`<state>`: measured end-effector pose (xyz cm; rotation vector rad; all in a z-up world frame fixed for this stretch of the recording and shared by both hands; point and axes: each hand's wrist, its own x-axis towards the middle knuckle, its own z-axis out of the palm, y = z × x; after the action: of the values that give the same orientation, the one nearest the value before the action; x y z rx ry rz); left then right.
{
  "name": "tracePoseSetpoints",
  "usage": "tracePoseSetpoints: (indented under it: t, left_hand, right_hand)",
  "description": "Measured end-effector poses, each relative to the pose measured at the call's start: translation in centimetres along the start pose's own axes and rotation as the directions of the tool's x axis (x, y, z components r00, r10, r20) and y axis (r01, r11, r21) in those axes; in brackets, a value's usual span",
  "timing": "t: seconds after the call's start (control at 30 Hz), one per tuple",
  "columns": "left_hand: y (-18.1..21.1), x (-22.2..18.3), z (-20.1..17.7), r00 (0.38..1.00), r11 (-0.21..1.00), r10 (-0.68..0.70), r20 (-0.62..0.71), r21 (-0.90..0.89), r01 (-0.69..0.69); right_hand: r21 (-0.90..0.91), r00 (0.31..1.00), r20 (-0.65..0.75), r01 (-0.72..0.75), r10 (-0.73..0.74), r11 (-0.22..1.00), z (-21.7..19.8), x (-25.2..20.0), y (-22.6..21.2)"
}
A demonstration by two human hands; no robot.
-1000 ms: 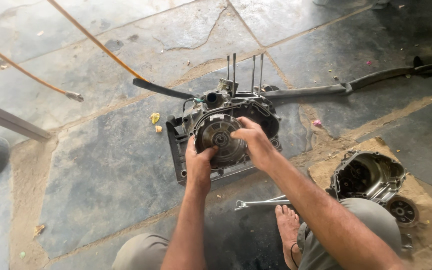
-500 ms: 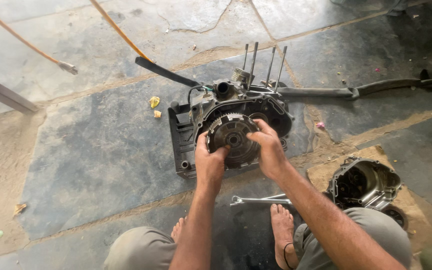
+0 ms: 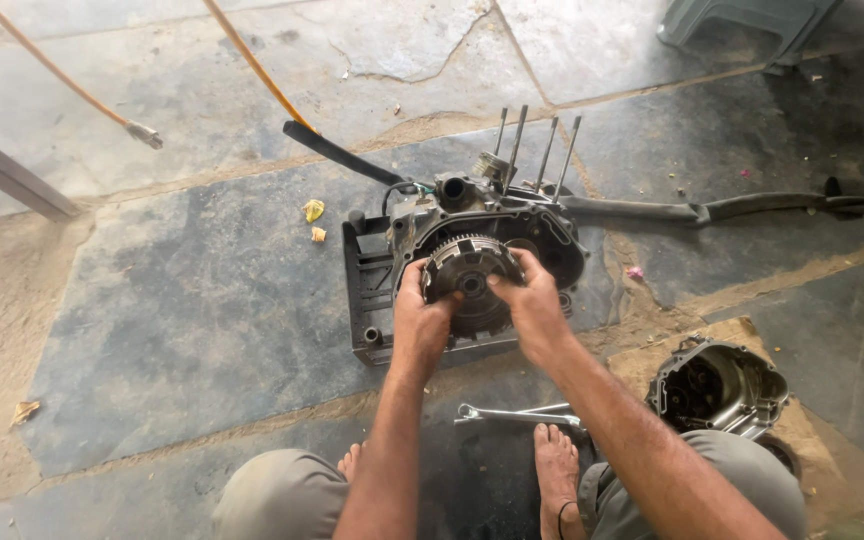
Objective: The person disassembles and handles internal components of a motorcycle engine case, removing gears and placing parts into the open housing.
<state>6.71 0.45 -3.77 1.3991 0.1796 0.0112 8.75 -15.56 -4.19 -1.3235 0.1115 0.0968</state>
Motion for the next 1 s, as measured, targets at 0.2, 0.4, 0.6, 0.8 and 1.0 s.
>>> tracePoseSetpoints:
  t: [0.2,0.4,0.6,0.8,1.0]
  left_hand:
    - [-0.2,0.3,0.1,1.0,0.998,-0.031,-0.001,-0.061,0.03]
    - [-0.6,0.1,0.4,0.995,0.986,-0.095,-0.022,-0.14,0.091]
    - [-0.2,-0.3,0.8,0.995,0.994,-0.097,-0.038,-0.058,0.095]
    - [0.5,-0.3,1.3,0.983,0.98,-0.036,-0.18,0.184,0.069]
    - [1.1,-0.5,-0.2,0.783,0.725,0.551,-0.288,0.63,-0.278]
  right_hand:
    - [-0.197,0.997,-0.075,-0.014,0.0,0.98,1.6,-0.4,-1.8]
    - [-0.42,0.948,0.081,-0.249,0.309,0.873,-0.3,-1.7,-8.2]
    - [-0.938,0.965,0.227,0.253,-0.132,0.237,-1.0,-1.7,-8.5]
    - [-0.934,0.923,0.293,0.332,-0.248,0.134,-1.9,-0.7,-8.1]
    - [-0.889,0.862,0.118,0.313,-0.492,0.335,-3.0,-1.5,-11.4]
